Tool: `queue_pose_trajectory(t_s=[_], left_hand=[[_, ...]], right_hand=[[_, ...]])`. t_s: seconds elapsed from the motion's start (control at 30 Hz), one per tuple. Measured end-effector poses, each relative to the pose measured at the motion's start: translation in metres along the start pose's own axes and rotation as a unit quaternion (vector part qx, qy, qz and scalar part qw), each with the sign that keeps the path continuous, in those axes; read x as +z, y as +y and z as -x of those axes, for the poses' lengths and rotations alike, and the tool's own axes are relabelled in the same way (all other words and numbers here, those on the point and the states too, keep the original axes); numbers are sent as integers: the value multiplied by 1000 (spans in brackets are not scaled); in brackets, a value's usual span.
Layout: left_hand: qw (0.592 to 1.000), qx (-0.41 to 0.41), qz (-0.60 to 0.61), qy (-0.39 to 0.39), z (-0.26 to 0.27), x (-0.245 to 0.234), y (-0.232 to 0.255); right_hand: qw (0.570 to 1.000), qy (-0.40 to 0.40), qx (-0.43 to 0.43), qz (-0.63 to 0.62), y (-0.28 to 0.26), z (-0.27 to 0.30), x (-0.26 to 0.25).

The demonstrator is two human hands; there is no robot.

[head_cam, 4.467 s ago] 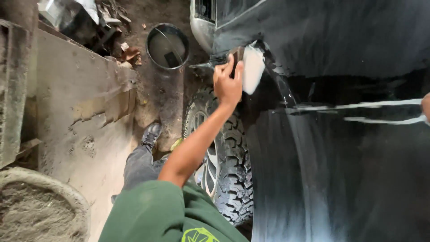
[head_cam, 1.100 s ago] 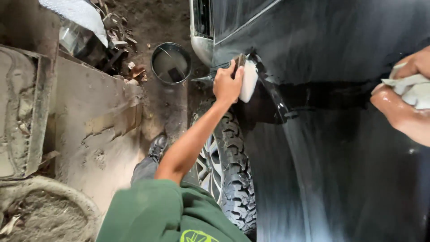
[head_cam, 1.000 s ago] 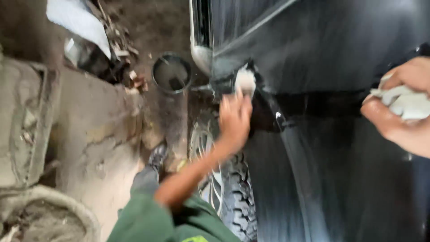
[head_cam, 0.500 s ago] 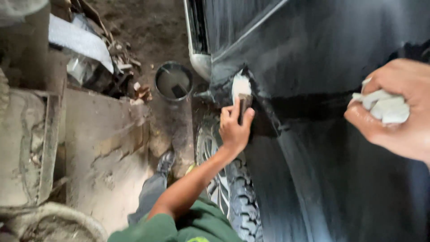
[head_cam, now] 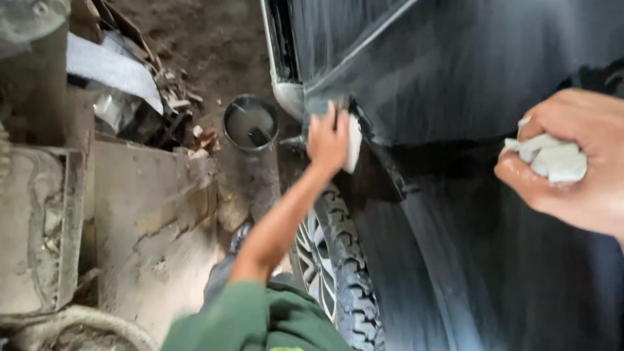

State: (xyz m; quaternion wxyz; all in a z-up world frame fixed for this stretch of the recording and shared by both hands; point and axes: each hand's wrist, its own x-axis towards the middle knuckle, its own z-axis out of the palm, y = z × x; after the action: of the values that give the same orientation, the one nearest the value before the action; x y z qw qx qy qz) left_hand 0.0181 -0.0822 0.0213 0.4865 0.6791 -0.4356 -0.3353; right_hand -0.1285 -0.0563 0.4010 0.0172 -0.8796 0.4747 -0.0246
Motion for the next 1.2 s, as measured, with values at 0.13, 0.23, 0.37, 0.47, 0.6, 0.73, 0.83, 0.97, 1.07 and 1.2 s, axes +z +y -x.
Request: queue_pose_trajectory(t_s=[0.13, 0.23, 0.37, 0.47, 0.6, 0.73, 0.83, 0.97, 1.07, 1.2], left_hand=[[996, 47, -48, 49, 28, 7, -5], [1000, 15, -21, -2, 74, -26, 31], [998, 56, -26, 13, 5, 6, 5], [999, -21, -31, -9, -19, 7, 16], [991, 98, -65, 69, 67, -15, 27], [1000, 9, 17, -11, 17, -8, 28], [997, 42, -45, 44, 1, 8, 10], [999, 18, 0, -39, 85, -41, 48], [996, 85, 7, 1, 63, -25, 25], [995, 99, -13, 28, 21, -14, 22]], right_hand=[[999, 23, -27, 16, -17, -7, -10], [999, 7, -27, 29, -13, -6, -8], [998, 6, -46, 48, -20, -10, -15], [997, 39, -60, 34, -28, -12, -17], [997, 26, -57, 43, -23, -6, -14], [998, 42, -44, 6, -6, -3, -9], [997, 53, -49, 5, 11, 11, -1], [996, 91, -3, 7, 5, 9, -4], [994, 101, -33, 7, 3, 7, -4], [995, 85, 41, -9, -9, 7, -11]])
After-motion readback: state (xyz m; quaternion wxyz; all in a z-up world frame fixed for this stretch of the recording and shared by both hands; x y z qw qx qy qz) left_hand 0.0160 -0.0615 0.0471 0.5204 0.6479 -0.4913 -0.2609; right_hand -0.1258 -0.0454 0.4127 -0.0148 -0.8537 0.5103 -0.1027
